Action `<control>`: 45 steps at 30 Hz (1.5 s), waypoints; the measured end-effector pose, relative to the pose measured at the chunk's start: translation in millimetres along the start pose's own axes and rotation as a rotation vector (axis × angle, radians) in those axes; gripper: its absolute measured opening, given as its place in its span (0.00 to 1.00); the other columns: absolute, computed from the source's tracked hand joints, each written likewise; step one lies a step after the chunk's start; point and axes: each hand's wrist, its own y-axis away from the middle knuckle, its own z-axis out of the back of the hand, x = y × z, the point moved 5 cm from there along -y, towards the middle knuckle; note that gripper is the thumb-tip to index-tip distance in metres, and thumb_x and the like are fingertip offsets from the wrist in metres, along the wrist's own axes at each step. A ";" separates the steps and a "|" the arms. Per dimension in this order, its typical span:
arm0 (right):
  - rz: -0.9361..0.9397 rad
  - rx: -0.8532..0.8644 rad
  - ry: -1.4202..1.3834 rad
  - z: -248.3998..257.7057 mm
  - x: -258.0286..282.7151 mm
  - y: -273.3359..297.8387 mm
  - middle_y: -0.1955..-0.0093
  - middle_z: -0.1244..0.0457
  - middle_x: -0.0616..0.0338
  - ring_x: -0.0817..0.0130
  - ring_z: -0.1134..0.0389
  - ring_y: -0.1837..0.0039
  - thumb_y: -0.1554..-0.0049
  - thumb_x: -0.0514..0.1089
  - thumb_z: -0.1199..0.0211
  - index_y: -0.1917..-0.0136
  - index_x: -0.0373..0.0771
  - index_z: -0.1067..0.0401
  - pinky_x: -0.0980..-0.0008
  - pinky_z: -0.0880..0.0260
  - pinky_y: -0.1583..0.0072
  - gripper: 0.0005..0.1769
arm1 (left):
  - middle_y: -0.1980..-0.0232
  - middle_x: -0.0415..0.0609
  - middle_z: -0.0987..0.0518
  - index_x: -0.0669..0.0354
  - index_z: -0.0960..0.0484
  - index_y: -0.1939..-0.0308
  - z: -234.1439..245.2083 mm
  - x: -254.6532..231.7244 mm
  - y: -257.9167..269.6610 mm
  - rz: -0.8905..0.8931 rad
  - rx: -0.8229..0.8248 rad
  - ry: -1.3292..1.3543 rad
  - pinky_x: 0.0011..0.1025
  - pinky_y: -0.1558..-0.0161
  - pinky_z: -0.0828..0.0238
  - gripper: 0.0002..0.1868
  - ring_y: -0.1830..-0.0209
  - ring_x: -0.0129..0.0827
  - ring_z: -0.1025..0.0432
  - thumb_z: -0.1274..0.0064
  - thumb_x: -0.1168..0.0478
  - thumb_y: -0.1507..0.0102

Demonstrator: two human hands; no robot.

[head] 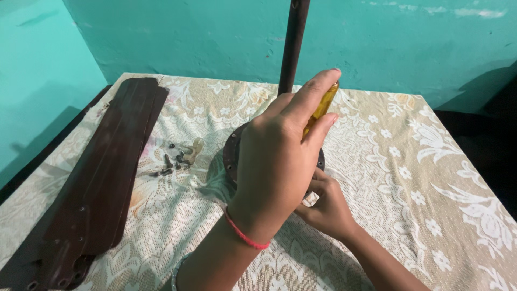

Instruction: The person assembles an electric fan by placing the motor housing onto the fan base, inserting the central shaft, and securing the assembly with screws using a screwdriver. Fan blades and hardware remain on the table during the process.

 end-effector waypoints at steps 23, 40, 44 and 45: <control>0.024 -0.030 0.019 -4.1 -7.0 6.2 0.42 0.30 0.48 0.59 0.26 0.40 0.56 0.34 0.28 0.51 0.33 0.20 0.62 0.28 0.39 0.16 | 0.51 0.58 0.18 0.53 0.37 0.25 -5.2 -2.5 -4.4 0.033 0.180 -0.145 0.34 0.65 0.19 0.33 0.61 0.42 0.17 0.45 0.66 0.33; -0.024 -0.047 -0.038 -9.1 -12.6 7.9 0.42 0.30 0.50 0.62 0.26 0.42 0.56 0.32 0.27 0.53 0.32 0.19 0.65 0.25 0.43 0.15 | 0.55 0.64 0.20 0.60 0.41 0.25 -5.4 6.9 -7.0 0.110 0.259 -0.187 0.37 0.71 0.20 0.33 0.66 0.47 0.18 0.48 0.66 0.33; -0.042 -0.059 0.015 -8.3 -15.0 8.6 0.44 0.28 0.49 0.60 0.26 0.41 0.58 0.33 0.27 0.51 0.32 0.19 0.63 0.28 0.40 0.18 | 0.53 0.63 0.19 0.59 0.39 0.26 -3.8 1.4 -7.2 0.117 0.210 -0.180 0.37 0.71 0.20 0.30 0.65 0.46 0.18 0.51 0.69 0.31; -0.080 -0.056 -0.008 -9.2 -16.6 8.7 0.45 0.27 0.50 0.61 0.25 0.42 0.58 0.33 0.27 0.51 0.33 0.20 0.63 0.28 0.40 0.19 | 0.53 0.62 0.19 0.59 0.39 0.25 -1.9 -1.3 -6.2 0.101 0.181 -0.179 0.36 0.70 0.19 0.30 0.64 0.46 0.18 0.50 0.69 0.31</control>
